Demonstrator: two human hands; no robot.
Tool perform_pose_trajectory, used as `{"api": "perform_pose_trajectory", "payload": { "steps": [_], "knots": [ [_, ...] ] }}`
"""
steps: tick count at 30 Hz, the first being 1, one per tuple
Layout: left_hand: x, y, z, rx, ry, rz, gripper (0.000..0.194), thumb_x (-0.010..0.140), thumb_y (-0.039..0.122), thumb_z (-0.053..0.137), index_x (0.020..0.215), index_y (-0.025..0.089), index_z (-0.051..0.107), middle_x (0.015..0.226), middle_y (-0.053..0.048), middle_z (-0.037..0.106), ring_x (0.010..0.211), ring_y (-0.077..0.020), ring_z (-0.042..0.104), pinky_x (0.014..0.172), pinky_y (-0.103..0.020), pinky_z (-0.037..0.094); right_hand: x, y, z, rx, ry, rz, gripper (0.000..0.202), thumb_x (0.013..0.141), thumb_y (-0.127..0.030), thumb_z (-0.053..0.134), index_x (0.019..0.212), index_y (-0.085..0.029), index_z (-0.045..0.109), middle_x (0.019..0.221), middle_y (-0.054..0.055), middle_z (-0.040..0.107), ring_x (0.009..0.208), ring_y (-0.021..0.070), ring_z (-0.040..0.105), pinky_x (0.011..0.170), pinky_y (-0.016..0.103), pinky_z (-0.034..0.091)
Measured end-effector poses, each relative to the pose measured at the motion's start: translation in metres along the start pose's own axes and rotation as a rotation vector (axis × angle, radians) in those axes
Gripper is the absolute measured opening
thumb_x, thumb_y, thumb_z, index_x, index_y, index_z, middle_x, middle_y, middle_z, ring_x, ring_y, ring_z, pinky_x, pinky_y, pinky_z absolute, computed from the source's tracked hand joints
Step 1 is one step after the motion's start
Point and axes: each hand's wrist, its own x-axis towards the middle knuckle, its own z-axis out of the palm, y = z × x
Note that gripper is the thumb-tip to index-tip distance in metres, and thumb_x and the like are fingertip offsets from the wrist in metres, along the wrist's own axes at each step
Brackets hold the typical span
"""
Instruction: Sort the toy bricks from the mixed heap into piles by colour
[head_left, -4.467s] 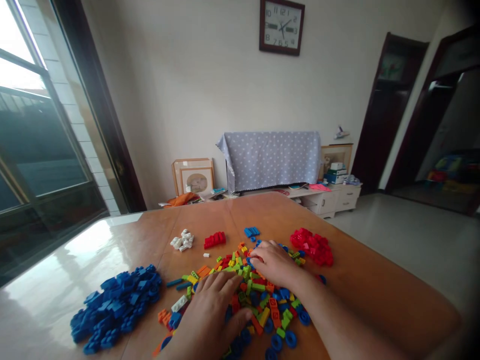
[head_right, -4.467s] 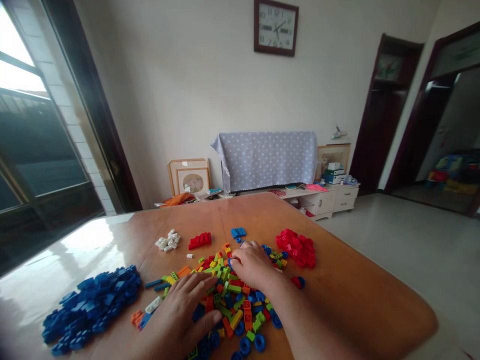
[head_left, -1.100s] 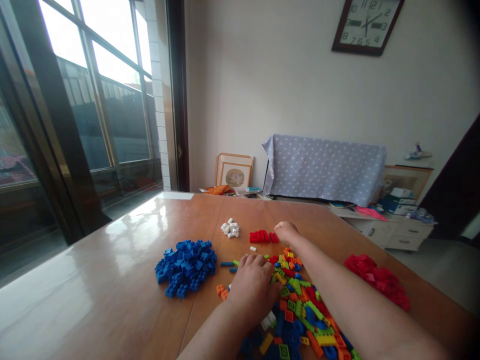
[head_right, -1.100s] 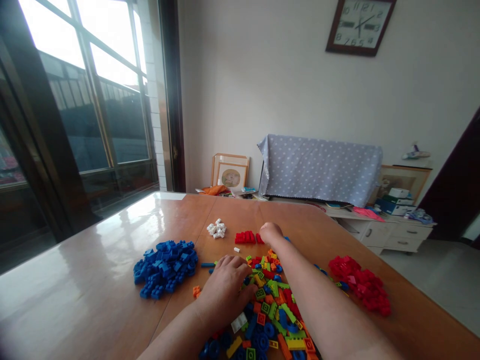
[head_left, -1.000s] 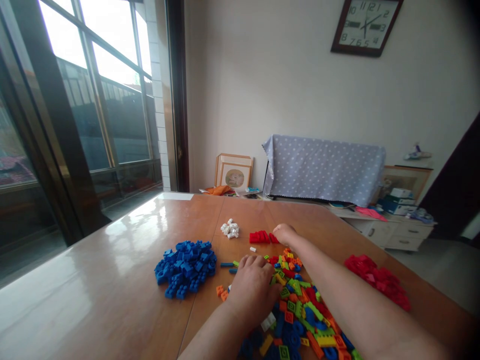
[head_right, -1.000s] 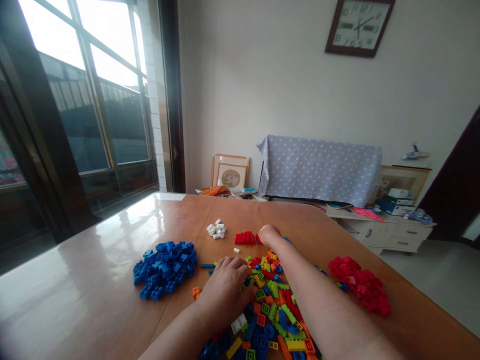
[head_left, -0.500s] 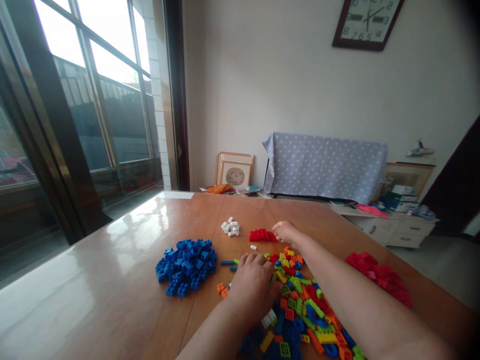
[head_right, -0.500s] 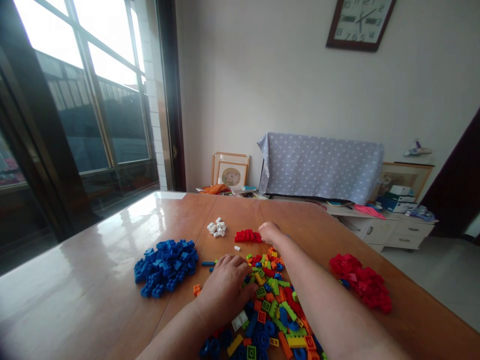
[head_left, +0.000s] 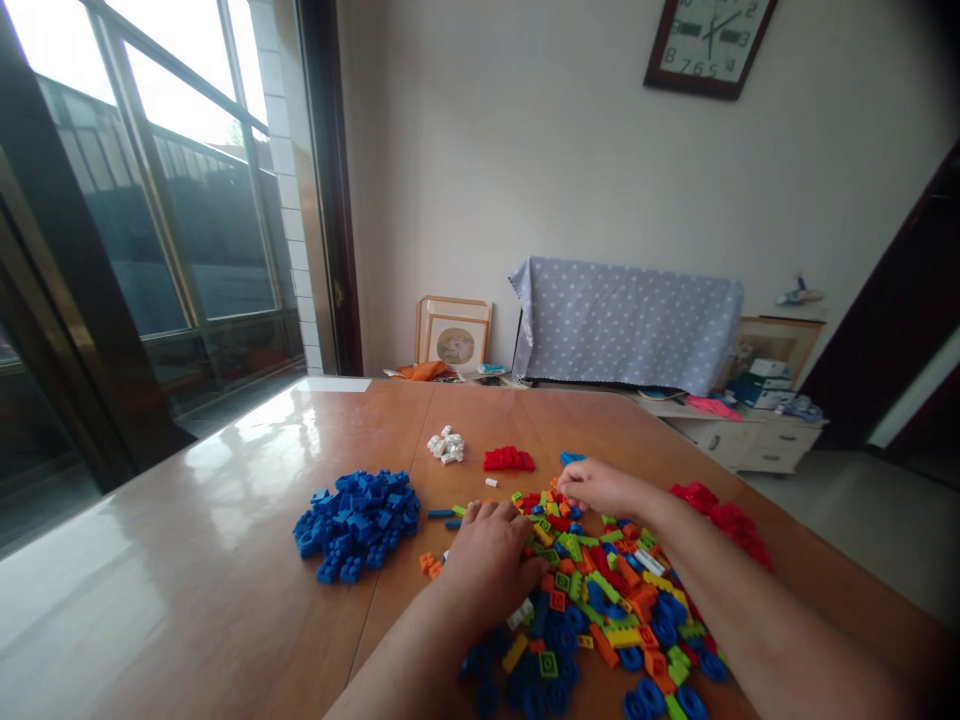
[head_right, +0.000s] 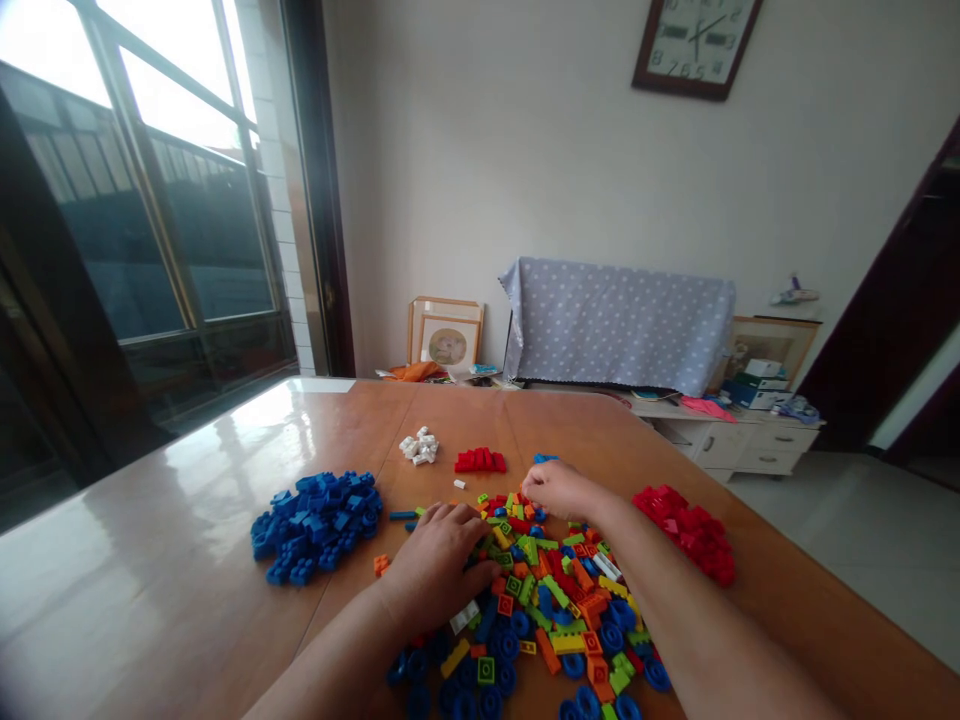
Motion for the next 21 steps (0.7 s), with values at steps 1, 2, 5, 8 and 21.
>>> {"api": "perform_pose_trajectory", "payload": {
  "steps": [1,2,5,8,21],
  "knots": [
    [0.0,0.0,0.0,0.012,0.0,-0.007,0.032,0.086,0.048,0.061,0.11,0.027,0.066,0.111,-0.007,0.064,0.109,-0.028,0.056,0.101,-0.044,0.039,-0.008,0.002,0.0,-0.02,-0.011,-0.02,0.01,0.078,-0.023,0.063,0.078,-0.016,0.069,0.065,-0.002,0.064,0.061,0.0114,0.054,0.055,0.019,0.035],
    [0.0,-0.001,0.0,0.024,0.0,-0.012,0.03,0.087,0.046,0.06,0.11,0.027,0.066,0.111,-0.007,0.064,0.109,-0.0277,0.057,0.1,-0.044,0.04,-0.015,0.003,0.0,-0.034,-0.021,-0.036,0.009,0.077,-0.023,0.064,0.078,-0.016,0.07,0.064,-0.003,0.064,0.061,0.0115,0.053,0.055,0.02,0.034],
    [0.0,-0.001,-0.001,0.059,0.005,-0.024,0.022,0.089,0.038,0.056,0.105,0.025,0.066,0.108,-0.007,0.065,0.104,-0.0267,0.058,0.097,-0.043,0.042,-0.031,0.002,0.003,-0.095,-0.024,-0.094,0.011,0.077,-0.023,0.064,0.082,-0.018,0.072,0.069,-0.002,0.066,0.064,0.0126,0.054,0.056,0.021,0.033],
    [0.0,-0.001,-0.001,0.083,0.015,-0.036,0.018,0.089,0.034,0.054,0.098,0.023,0.066,0.104,-0.008,0.065,0.101,-0.0266,0.059,0.094,-0.042,0.044,-0.038,-0.001,0.011,-0.21,0.022,-0.148,0.011,0.077,-0.024,0.064,0.082,-0.019,0.072,0.074,-0.001,0.069,0.068,0.0145,0.057,0.057,0.022,0.034],
    [-0.005,0.008,0.002,0.118,0.011,-0.014,0.023,0.089,0.036,0.052,0.098,0.021,0.068,0.105,-0.01,0.068,0.101,-0.0287,0.062,0.103,-0.047,0.041,-0.038,0.005,0.036,-0.357,0.081,-0.228,0.012,0.082,-0.031,0.058,0.076,-0.024,0.065,0.077,0.002,0.066,0.071,0.0196,0.06,0.063,0.028,0.04]
  ]
}}
